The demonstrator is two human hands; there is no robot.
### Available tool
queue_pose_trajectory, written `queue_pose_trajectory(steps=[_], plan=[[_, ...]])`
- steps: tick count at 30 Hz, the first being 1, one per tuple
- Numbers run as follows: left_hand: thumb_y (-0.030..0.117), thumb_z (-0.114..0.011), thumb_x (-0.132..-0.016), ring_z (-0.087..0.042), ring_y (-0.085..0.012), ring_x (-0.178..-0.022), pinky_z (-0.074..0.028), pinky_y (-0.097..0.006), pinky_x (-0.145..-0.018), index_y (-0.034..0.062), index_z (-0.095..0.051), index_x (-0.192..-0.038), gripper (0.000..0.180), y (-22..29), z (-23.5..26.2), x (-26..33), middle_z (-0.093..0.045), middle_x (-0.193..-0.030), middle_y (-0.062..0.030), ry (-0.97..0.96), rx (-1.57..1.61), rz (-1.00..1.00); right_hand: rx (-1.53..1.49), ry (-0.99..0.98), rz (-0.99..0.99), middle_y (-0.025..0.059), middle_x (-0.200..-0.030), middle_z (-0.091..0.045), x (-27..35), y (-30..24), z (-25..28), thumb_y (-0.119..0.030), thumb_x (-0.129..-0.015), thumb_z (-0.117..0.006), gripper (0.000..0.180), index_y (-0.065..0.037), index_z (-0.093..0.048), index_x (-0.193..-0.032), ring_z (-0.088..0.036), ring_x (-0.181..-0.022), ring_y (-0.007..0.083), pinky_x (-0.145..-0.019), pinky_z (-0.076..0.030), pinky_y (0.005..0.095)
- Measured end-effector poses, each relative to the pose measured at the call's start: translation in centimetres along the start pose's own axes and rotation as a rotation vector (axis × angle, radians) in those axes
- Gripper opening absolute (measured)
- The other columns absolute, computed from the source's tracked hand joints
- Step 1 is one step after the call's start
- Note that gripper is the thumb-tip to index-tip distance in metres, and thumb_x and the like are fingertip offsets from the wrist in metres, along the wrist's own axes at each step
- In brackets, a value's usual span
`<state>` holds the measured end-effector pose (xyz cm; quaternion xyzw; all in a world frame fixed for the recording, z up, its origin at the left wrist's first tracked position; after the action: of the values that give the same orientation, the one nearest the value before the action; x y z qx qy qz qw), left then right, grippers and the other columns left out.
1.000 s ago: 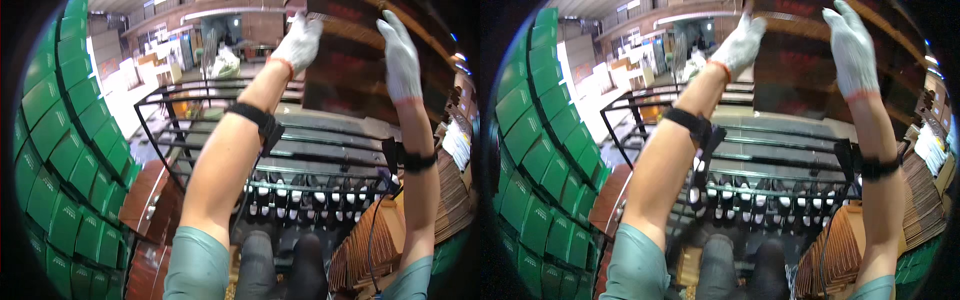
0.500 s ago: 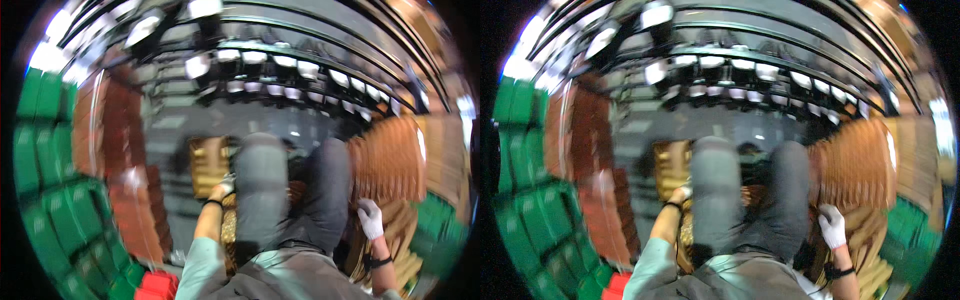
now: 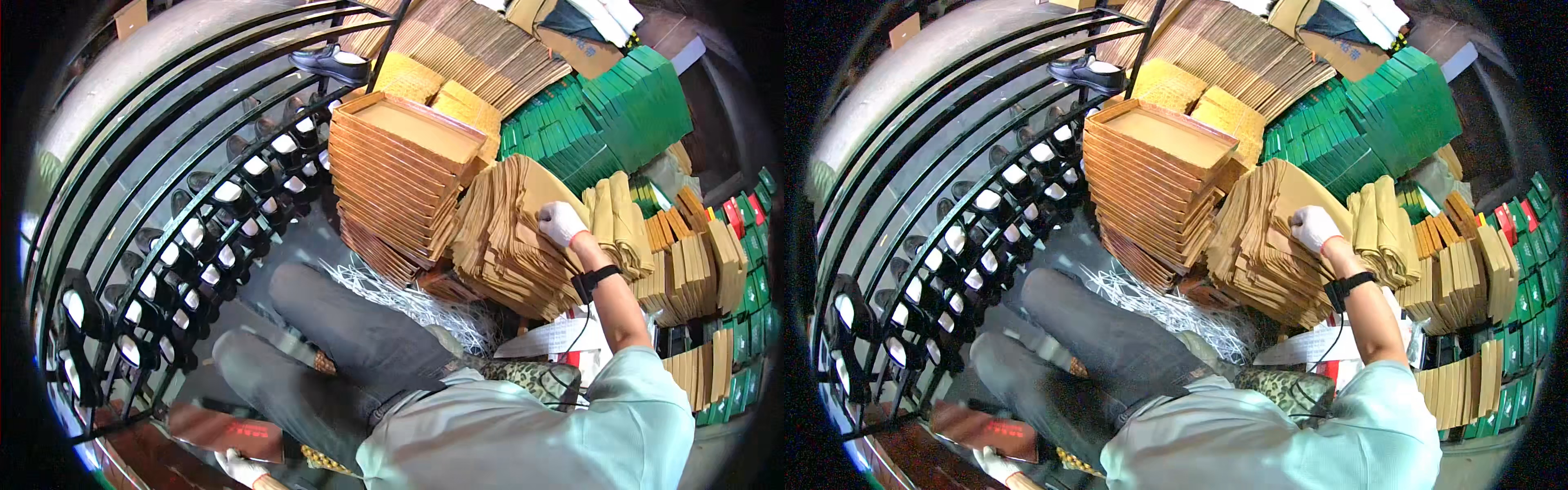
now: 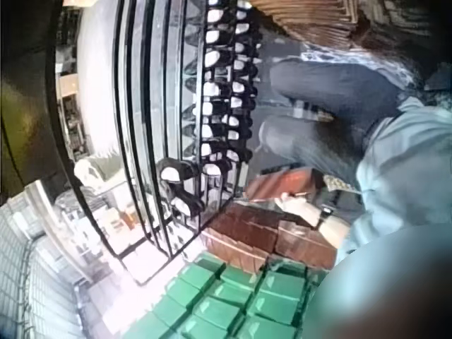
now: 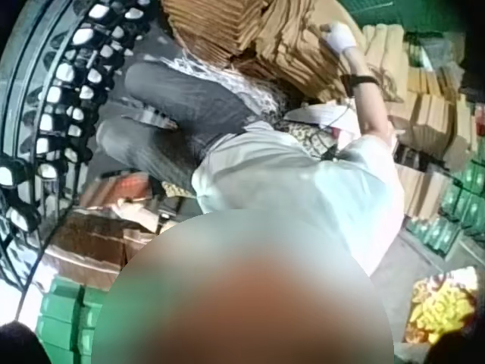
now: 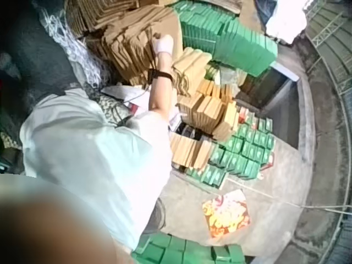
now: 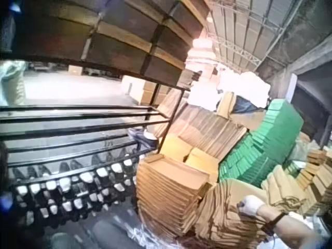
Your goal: Packing shoes into boxes and stacking them in a warehouse setting.
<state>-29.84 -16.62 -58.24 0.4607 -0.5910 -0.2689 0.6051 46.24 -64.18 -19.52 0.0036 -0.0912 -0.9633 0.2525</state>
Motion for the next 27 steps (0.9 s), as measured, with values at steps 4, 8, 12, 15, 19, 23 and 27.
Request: queue_pose_trajectory(steps=[4,8,12,15,19,23,27], plan=[[0.008,-0.064,-0.093,-0.058,-0.0284,-0.088,-0.051,-0.046,-0.088,-0.0082,-0.07,-0.125,0.037,13.6,-8.4,15.9,-0.071,-0.106,-0.0189,0.092,-0.807,-0.422,-0.253,-0.056,-0.044,0.018,-0.089,-0.083,-1.3,-0.3,0.1,-0.022,-0.085,-0.075,0.025,-0.002,-0.084,-0.096,-0.08,-0.082,0.0304,-0.079,-0.062,0.0406],[-0.003,-0.065,-0.078,-0.063,-0.0296,-0.104,-0.046,-0.049,-0.114,0.0068,-0.074,-0.101,0.027,15.2,-9.7,16.5,-0.066,-0.101,-0.0066,-0.398,-0.858,-1.066,-0.95,-0.201,-0.225,0.0038,-0.071,-0.067,-1.5,-1.4,1.9,-0.018,-0.09,-0.077,0.018,-0.001,-0.074,-0.082,-0.063,-0.064,0.0135,-0.06,-0.049,0.0298],[-0.008,-0.066,-0.07,-0.063,-0.0443,-0.128,-0.038,-0.067,-0.127,0.0068,-0.072,-0.087,0.023,17.7,-19.2,18.0,-0.069,-0.108,-0.0124,-0.814,-1.079,-1.31,-1.292,-0.319,-0.217,0.004,-0.077,-0.066,-1.5,-5.3,4.2,-0.02,-0.097,-0.074,0.018,-0.006,-0.07,-0.088,-0.063,-0.065,0.0164,-0.061,-0.051,0.0347],[-0.011,-0.068,-0.077,-0.058,-0.0496,-0.144,-0.04,-0.067,-0.126,0.0065,-0.078,-0.098,0.029,20.4,-22.4,20.1,-0.075,-0.124,-0.0153,-0.87,-1.146,-1.373,-1.792,-0.485,-0.086,0.006,-0.082,-0.068,-0.5,-13.9,6.7,-0.025,-0.105,-0.073,0.02,-0.007,-0.07,-0.095,-0.066,-0.067,0.0227,-0.066,-0.057,0.0421],[0.019,-0.096,-0.076,-0.053,-0.0372,-0.151,-0.042,-0.048,-0.127,-0.0039,-0.056,-0.156,0.092,21.8,-30.7,30.5,-0.053,-0.163,-0.0236,-1.079,-0.574,-0.994,-1.874,-0.793,0.052,0.0104,-0.088,-0.073,2.8,-30.1,10.9,-0.022,-0.108,-0.067,0.018,-0.005,-0.074,-0.103,-0.073,-0.075,0.0268,-0.067,-0.061,0.044],[0.022,-0.076,-0.106,-0.065,-0.0195,-0.13,-0.052,-0.039,-0.114,-0.0071,-0.06,-0.151,0.056,19.0,-33.9,31.5,-0.073,-0.136,-0.0187,-0.961,-0.7,0.07,-1.872,-1.044,0.243,0.0091,-0.089,-0.074,4.4,-44.8,11.6,-0.022,-0.108,-0.066,0.022,-0.003,-0.074,-0.103,-0.073,-0.075,0.0263,-0.069,-0.061,0.0436],[0.024,-0.07,-0.108,-0.077,-0.026,-0.115,-0.06,-0.039,-0.103,-0.0075,-0.064,-0.142,0.047,15.2,-23.9,23.9,-0.08,-0.122,-0.0258,-0.661,-0.143,-0.279,-0.759,-0.191,1.116,0.0188,-0.095,-0.073,1.5,-57.0,12.1,-0.027,-0.098,-0.068,0.032,0.001,-0.073,-0.112,-0.073,-0.088,0.031,-0.085,-0.061,0.0428]])
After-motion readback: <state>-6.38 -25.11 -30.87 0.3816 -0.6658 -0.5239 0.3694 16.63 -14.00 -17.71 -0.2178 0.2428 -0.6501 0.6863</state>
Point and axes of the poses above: each hand's wrist, its own x-axis away from the middle knuckle, its own z-axis out of the back of the hand, y = z × x, the point moved 1 cm from there along -x, towards the middle knuckle
